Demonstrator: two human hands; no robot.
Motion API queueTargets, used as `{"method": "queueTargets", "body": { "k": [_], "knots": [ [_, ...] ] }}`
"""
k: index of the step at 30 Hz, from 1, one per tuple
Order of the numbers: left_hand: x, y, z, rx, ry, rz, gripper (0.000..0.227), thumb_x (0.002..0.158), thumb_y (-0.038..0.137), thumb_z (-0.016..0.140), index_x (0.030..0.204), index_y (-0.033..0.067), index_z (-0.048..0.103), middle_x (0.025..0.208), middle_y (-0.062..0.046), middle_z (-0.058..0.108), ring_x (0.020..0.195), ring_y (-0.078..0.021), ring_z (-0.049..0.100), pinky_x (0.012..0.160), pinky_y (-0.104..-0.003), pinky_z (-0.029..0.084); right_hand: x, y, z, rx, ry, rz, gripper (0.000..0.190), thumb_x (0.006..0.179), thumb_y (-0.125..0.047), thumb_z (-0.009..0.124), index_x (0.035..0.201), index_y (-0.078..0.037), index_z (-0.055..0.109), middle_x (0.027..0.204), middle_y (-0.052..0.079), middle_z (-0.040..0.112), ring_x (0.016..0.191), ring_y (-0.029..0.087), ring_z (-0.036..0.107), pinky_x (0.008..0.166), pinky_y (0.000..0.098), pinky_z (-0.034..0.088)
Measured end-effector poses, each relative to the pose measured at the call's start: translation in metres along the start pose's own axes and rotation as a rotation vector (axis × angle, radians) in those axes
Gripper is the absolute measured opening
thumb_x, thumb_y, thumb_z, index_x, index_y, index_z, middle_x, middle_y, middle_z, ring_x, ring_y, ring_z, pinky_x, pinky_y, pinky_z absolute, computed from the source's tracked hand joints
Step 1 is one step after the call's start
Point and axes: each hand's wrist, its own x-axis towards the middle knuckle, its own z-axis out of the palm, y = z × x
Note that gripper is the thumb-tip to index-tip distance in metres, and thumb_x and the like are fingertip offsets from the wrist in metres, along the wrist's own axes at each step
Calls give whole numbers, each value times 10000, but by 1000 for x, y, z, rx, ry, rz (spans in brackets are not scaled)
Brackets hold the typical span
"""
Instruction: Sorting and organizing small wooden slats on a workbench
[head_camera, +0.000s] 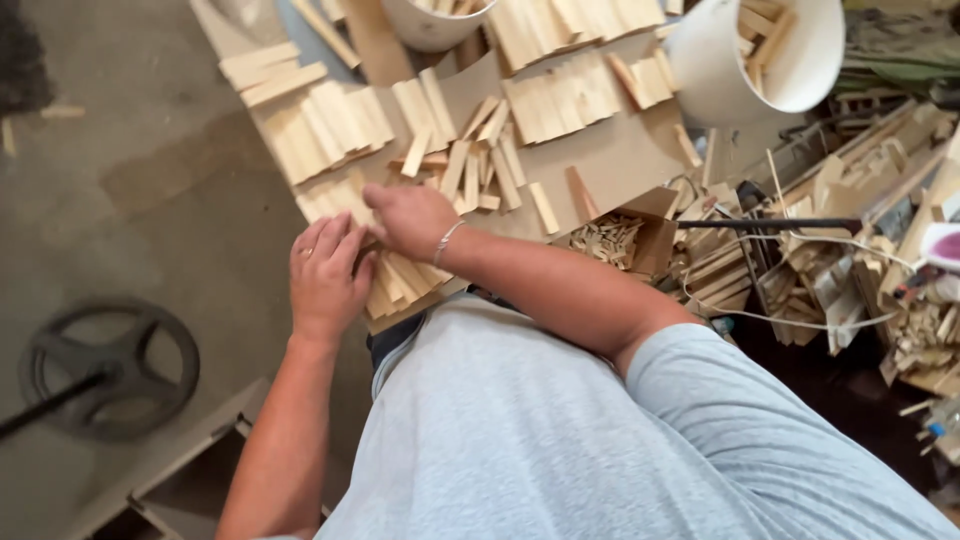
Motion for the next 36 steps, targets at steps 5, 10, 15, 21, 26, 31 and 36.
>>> {"method": "queueTargets", "body": {
  "k": [5, 10, 15, 21, 26, 31, 36],
  "knots": [
    [2, 0, 4, -5, -19, 11, 381, 806, 268, 829, 1160, 140, 768, 1256, -86, 707, 1178, -302, 651, 1010, -428, 528, 1, -1, -10, 24, -42, 72, 337, 868, -364, 655, 1137, -196, 543, 937, 71, 741, 936, 336, 761, 824, 485, 609],
    [6, 5, -4, 16, -67, -11, 341, 859, 301, 786, 1170, 162, 762, 1247, -64, 707, 1184, -287, 656, 1022, -436, 510, -17, -11, -39, 122, -13, 94, 301, 833, -319, 639, 1091, -189, 557, 905, 78, 734, 904, 366, 756, 806, 499, 598],
    [7, 13, -7, -8, -44, -36, 327, 884, 314, 786, 1169, 156, 762, 1237, -79, 707, 1191, -295, 659, 1036, -431, 498, -61, 10, -85, 334, -23, 139, 270, 810, -314, 655, 1047, -190, 621, 927, 105, 751, 966, 384, 734, 839, 534, 583],
    [-9, 8, -10, -62, 54, -146, 295, 930, 263, 769, 1146, 63, 753, 1175, -157, 706, 1138, -369, 667, 1038, -480, 477, -119, 146, -155, 398, 208, 483, 320, 847, -275, 692, 1111, -95, 709, 1037, 202, 751, 1070, 438, 695, 899, 551, 541],
    [-16, 18, -13, 20, 104, -212, 247, 964, 277, 790, 1117, 85, 762, 1137, -96, 720, 1099, -309, 691, 1035, -430, 477, -110, 325, -132, 126, 283, 691, 243, 866, -451, 692, 1060, -313, 737, 960, -29, 764, 1003, 250, 723, 892, 424, 568],
    [17, 72, -30, 73, 56, -285, 155, 950, 51, 751, 1084, -26, 756, 1138, -187, 738, 1072, -338, 688, 1043, -482, 495, -100, 369, -134, 146, 310, 578, 121, 823, -187, 671, 904, -182, 761, 860, -1, 759, 790, 200, 684, 710, 377, 545],
    [25, 91, -27, 105, 57, -342, 146, 952, 23, 736, 1091, -15, 752, 1122, -158, 746, 1071, -316, 698, 1027, -470, 491, -93, 380, -132, 141, 315, 576, 62, 865, -187, 694, 890, -146, 735, 867, 35, 755, 788, 224, 678, 705, 396, 553]
  ]
}}
